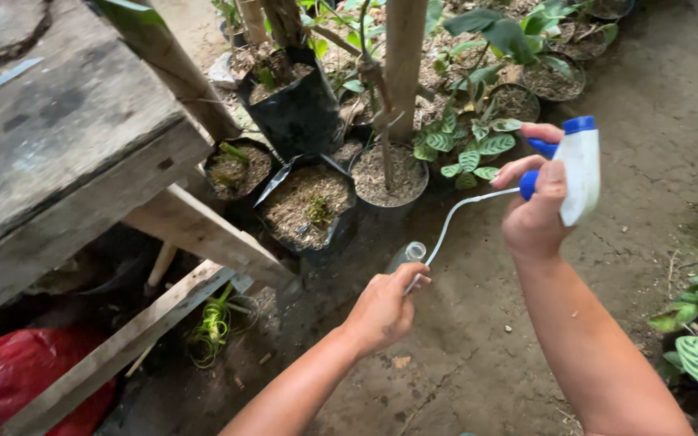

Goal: The person assembles a spray bottle by attaching a nozzle to a plastic bottle, inserting a tube, and securing the components. They then move to another area and repeat the assembly with a different spray bottle and tube.

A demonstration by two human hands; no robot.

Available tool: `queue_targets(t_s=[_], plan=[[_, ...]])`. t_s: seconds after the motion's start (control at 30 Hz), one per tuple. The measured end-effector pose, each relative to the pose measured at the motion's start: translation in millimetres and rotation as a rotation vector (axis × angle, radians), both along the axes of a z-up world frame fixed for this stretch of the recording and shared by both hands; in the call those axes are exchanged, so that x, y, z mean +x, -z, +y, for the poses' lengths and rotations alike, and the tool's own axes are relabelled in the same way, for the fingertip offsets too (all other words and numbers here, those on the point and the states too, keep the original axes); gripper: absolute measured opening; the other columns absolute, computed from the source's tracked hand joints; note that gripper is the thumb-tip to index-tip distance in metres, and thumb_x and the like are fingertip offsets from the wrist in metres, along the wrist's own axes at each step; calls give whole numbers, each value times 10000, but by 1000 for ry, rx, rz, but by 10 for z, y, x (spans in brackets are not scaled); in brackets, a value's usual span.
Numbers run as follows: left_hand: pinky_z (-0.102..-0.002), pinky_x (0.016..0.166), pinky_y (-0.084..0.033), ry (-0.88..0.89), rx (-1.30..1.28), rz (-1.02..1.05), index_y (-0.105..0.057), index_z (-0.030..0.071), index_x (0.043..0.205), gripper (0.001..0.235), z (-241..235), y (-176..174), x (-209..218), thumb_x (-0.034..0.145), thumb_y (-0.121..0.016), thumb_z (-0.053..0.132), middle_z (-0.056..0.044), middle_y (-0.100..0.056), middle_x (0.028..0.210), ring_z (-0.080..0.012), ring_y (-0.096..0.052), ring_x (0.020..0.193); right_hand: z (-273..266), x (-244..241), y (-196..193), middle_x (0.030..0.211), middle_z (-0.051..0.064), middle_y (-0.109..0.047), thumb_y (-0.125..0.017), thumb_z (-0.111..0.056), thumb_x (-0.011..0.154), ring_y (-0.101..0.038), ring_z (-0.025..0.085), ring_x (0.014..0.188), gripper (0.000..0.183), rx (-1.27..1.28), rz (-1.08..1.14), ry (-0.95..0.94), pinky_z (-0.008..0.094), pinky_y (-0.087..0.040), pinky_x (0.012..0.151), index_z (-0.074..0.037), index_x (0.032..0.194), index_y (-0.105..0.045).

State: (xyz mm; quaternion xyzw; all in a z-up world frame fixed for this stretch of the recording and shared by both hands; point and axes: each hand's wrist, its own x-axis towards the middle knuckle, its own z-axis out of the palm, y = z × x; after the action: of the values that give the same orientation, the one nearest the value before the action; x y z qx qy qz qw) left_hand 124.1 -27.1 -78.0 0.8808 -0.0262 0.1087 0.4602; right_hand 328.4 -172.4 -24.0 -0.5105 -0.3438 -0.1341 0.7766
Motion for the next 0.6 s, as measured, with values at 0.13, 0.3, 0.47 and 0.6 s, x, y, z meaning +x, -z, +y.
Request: queue_targets(t_s=[0.13, 0.3, 0.47, 0.6], plan=[[-441, 1068, -462, 89, 207, -5, -535, 97, 1393, 631, -4, 141, 214, 779, -603, -37, -126, -718, 1167, -315, -675, 1107, -62, 215, 172, 1352, 221, -584, -501, -372, 1140, -645, 233, 692, 453, -64, -21, 58, 320, -544, 655, 22, 1328, -381], [-465, 1070, -400, 225, 308, -32, -505, 5, 1387, 614, -1, 144, 373, 781, -605, -20, -176, -597, 1427, -301, -614, 1228, -144, 435, 247, 1348, 214, -587, -469, -379, 1126, -666, 227, 696, 471, -95, 19, 85, 311, -548, 638, 14, 1371, -379], [-427, 938, -450, 290, 553, -92, -533, 0, 1422, 621, 65, 132, 640, 804, -576, 38, -142, -624, 1415, -233, -642, 1144, -155, 519, 298, 1338, 221, -596, -480, -379, 1129, -666, 231, 718, 476, -69, 32, 73, 312, -540, 661, 17, 1369, -370], [-397, 826, -451, 334, 827, 8, -631, 116, 1334, 441, 149, 111, 936, 902, -611, 202, -34, -705, 1122, -192, -669, 956, -94, 436, 290, 1355, 216, -612, -472, -374, 1158, -672, 216, 715, 419, -133, -66, 94, 304, -558, 681, 22, 1286, -423]])
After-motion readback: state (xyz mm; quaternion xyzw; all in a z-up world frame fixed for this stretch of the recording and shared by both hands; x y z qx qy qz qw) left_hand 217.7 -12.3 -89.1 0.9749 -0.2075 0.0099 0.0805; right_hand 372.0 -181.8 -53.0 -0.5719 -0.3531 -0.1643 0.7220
